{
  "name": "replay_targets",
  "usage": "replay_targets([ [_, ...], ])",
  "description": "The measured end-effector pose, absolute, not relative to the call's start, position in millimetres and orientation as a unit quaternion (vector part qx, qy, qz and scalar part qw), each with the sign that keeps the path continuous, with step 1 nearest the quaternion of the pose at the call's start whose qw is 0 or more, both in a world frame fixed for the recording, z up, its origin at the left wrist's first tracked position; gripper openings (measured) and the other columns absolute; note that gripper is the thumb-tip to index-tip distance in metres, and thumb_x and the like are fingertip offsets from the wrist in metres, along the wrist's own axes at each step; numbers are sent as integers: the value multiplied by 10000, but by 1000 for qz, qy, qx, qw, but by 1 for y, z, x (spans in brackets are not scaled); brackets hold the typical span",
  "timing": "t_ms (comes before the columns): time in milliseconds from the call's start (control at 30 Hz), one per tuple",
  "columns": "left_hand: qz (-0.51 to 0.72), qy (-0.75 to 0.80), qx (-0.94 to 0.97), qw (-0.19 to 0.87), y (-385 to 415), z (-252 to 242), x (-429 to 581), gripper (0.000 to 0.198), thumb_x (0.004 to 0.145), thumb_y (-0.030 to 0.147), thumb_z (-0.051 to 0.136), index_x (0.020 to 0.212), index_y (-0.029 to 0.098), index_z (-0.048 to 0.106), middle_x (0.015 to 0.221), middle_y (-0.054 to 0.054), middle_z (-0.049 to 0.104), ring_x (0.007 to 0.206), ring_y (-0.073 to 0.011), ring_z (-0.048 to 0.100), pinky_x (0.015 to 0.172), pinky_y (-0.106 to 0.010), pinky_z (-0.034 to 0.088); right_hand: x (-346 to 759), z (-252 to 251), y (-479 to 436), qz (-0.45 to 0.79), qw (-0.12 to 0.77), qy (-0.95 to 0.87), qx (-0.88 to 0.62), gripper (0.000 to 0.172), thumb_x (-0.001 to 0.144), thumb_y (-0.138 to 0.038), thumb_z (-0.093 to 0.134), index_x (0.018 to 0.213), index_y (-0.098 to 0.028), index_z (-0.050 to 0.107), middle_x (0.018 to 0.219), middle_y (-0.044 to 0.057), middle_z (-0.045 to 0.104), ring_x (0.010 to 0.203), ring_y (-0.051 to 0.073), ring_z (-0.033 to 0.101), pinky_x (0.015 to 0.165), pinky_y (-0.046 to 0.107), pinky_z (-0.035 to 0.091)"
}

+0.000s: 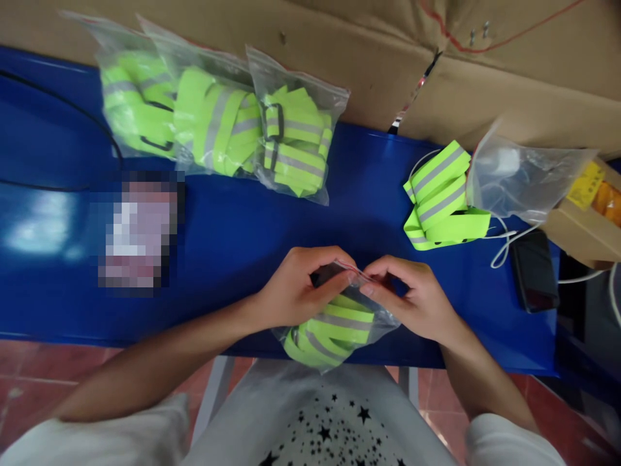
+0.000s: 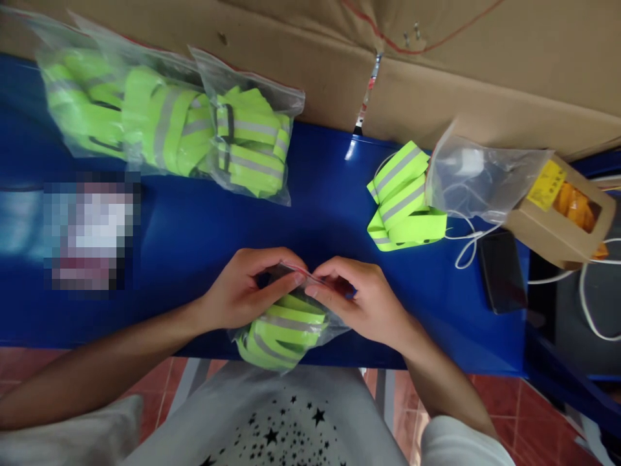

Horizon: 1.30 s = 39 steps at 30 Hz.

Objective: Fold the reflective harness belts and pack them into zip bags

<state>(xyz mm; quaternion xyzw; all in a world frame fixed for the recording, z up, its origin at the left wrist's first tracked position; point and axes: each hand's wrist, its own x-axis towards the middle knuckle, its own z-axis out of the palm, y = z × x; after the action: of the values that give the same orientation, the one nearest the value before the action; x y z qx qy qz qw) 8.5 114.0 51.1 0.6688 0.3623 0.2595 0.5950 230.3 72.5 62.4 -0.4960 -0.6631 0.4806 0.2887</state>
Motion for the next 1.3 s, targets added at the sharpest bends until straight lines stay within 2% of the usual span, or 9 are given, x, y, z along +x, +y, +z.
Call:
replay_targets([
  [467,238,356,690,584,114,54,10,200,1015,351,571,1044,176,664,904,-23,714,769,-119,650,685,-224,494,232,54,66,449,294,-694,-480,90,1024,-260,599,1025,-209,674,865,-10,700,650,71,567,608,195,422],
  [633,234,350,692,586,112,51,11,268,1011,421,568,1116,185,640,838,-2,691,693,-114,625,620,-221,462,237,47,69,410,339,-661,-529,169,985,-342,659,965,-181,708,541,-97,407,476,62,353,492,204,301],
  [767,226,337,687,603,111,47,9,671,884,484,743,1429,222,452,1030,-56,732,811,-175,703,685,-277,526,245,48,74,359,362,-672,-537,232,978,-370,656,954,-167,767,536,-68,508,458,67,380,475,214,312],
  [867,231,329,697,594,111,49,6,914,791,485,840,1515,242,339,1195,-112,707,968,-234,722,815,-353,556,254,53,80,287,405,-656,-569,206,964,-368,672,962,-187,770,551,-60,533,473,86,420,504,225,373],
  [933,266,326,700,577,112,50,6,887,804,462,837,1504,246,336,1243,-118,692,1077,-256,709,929,-397,544,255,57,82,211,440,-632,-602,216,988,-368,630,1055,-200,749,686,-22,610,594,122,538,612,253,468],
  [1000,319,327,693,558,113,48,7,775,846,444,804,1457,245,370,1261,-111,690,1153,-258,692,1005,-408,522,246,58,77,94,471,-611,-629,263,1020,-356,556,1184,-207,698,961,63,672,886,197,642,828,350,534],
  [1100,383,348,667,536,120,36,9,704,892,460,760,1429,231,367,1261,-116,699,1152,-253,704,999,-396,538,215,50,55,-69,438,-652,-615,307,986,-337,593,1266,-216,630,1237,161,597,1241,324,566,1058,524,452],
  [1200,439,393,655,473,131,20,10,683,950,492,674,1469,202,337,1357,-168,649,1235,-268,670,1041,-416,537,178,35,27,-27,281,-788,-548,266,987,-286,601,1248,-268,648,1240,133,636,1220,309,607,1062,511,425],
  [1300,483,426,658,389,141,15,7,635,1009,483,567,1519,198,321,1612,-212,393,1522,-297,401,1221,-468,388,155,23,12,56,185,-805,-560,417,1047,-339,493,1432,-190,550,1450,196,574,1388,328,528,1108,519,405],
])
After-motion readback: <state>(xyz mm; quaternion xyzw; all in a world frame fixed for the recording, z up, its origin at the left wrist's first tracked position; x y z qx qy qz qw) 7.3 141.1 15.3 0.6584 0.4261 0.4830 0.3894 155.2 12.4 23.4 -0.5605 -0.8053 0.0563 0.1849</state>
